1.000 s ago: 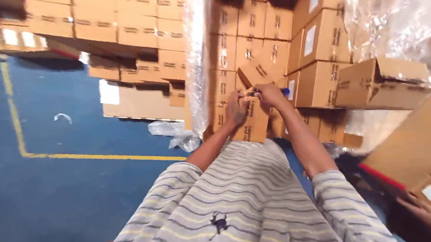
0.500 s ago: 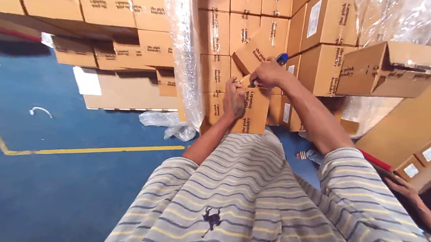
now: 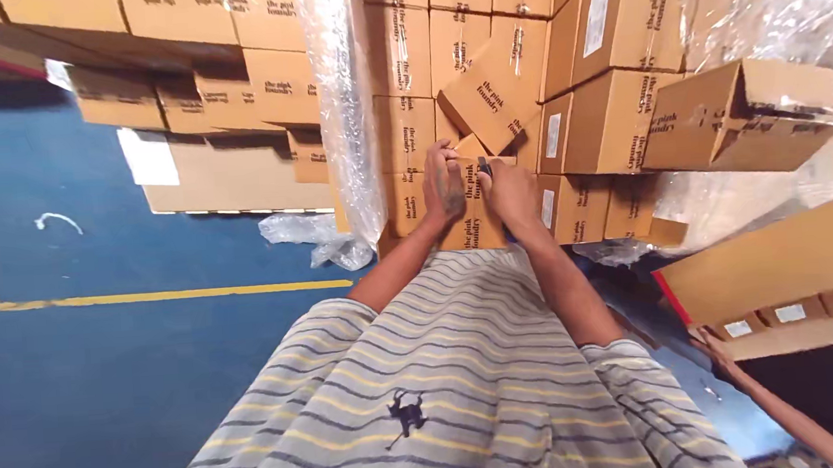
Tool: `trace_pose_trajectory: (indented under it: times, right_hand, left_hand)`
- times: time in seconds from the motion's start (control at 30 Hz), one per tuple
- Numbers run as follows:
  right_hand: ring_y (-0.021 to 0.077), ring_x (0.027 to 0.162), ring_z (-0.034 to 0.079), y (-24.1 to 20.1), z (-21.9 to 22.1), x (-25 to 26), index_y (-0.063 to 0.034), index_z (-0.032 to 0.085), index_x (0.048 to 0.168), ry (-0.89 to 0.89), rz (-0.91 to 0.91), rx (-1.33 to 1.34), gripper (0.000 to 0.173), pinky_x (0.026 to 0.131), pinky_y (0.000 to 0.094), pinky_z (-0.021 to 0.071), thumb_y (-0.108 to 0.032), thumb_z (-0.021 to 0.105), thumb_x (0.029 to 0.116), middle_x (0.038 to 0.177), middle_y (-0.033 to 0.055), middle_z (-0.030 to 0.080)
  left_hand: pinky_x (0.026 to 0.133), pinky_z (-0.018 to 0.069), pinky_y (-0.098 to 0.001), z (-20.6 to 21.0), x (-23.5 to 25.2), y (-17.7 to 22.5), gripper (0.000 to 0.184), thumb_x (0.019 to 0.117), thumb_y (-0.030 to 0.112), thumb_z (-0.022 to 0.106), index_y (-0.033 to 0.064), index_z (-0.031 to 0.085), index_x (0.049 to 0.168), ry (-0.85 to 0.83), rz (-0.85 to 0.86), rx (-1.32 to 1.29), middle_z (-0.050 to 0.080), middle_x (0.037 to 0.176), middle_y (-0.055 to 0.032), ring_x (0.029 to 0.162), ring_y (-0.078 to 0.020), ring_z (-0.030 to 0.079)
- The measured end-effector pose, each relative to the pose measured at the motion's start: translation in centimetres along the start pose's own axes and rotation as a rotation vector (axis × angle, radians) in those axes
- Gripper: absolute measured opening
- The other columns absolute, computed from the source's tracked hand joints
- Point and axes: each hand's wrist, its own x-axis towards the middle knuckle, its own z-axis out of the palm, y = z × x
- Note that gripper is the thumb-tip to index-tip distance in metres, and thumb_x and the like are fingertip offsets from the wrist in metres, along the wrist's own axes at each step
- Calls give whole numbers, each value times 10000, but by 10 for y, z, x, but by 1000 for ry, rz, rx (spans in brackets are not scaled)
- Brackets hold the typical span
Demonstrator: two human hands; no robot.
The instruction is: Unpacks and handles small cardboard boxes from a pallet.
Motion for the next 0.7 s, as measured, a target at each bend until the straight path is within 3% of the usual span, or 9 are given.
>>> trace_pose_trajectory:
  times: [0.1, 0.17, 0.27, 0.33, 0.4, 0.47, 0.57, 0.63, 0.7]
  right_hand:
    - [388, 960, 718, -12, 5, 26, -66, 697, 1131, -38, 77, -75, 335, 759, 578, 562, -329, 498, 1069, 985, 186, 727]
    - [391, 955, 717, -15, 5, 22, -59, 705, 1094, -43, 74, -101, 323, 744, 577, 562, -314, 510, 1065, 980, 192, 725]
    - [421, 857, 696, -6, 14, -21, -28, 705, 974, -140, -31, -83, 226, 674, 604, 549, -237, 627, 1009, 892, 217, 693]
    - [414, 981, 692, 6, 20, -36, -51, 735, 1078, -318, 8, -50, 276, 801, 632, 535, -298, 636, 1006, 1002, 209, 720]
    - [395, 1035, 691, 30, 26, -40, -59, 685, 1248, -337, 47, 98, 365, 893, 630, 528, -346, 585, 1045, 1073, 204, 722]
    - [340, 897, 720, 53, 41, -40, -51, 611, 1309, -205, 78, 309, 367, 817, 582, 586, -320, 526, 1075, 1002, 173, 721]
    - [294, 793, 683, 66, 59, -19, -32, 559, 1323, -51, 100, 551, 334, 739, 513, 578, -264, 447, 1111, 935, 150, 685]
    - [276, 821, 691, 66, 60, -10, -20, 570, 1311, -10, 64, 582, 347, 782, 502, 579, -264, 423, 1113, 937, 137, 694]
    - [271, 829, 697, 61, 65, -7, -19, 577, 1313, 65, -19, 588, 354, 792, 504, 584, -264, 422, 1109, 940, 132, 700]
  left_hand:
    - [1076, 474, -444, 2, -2, -1, 559, 1070, 372, 216, -17, 612, 1132, -1, 0, 31, 528, 1444, -205, 1320, -294, 540]
    - [1095, 460, -443, 3, 0, -3, 579, 1075, 385, 202, -19, 613, 1122, 11, 12, 19, 523, 1450, -211, 1342, -299, 524]
    - [1106, 455, -422, 2, -2, -4, 559, 1087, 368, 218, -20, 618, 1130, 23, 12, 2, 527, 1438, -212, 1339, -288, 526]
    - [1094, 466, -430, -2, 2, 2, 448, 1061, 370, 396, -16, 616, 1112, -5, -36, 35, 512, 1462, -210, 1343, -289, 527]
    - [1081, 483, -451, -5, 9, 13, 566, 905, 517, 688, 13, 622, 1153, -59, -151, 113, 485, 1501, -177, 1351, -281, 523]
    - [1077, 482, -471, -6, 13, 22, 706, 769, 561, 815, 35, 623, 1200, -133, -279, 195, 497, 1488, -148, 1341, -281, 525]
    - [1097, 465, -456, -8, 24, 24, 617, 758, 374, 850, 11, 609, 1194, -180, -308, 64, 586, 1417, -141, 1319, -258, 556]
    - [1058, 504, -418, -14, 20, 16, 472, 765, 215, 831, -1, 571, 1094, -129, -268, -142, 618, 1376, -154, 1278, -222, 597]
    - [1026, 527, -419, -23, 9, 5, 426, 785, 175, 805, -7, 542, 1065, -10, -286, -248, 627, 1343, -173, 1245, -230, 614]
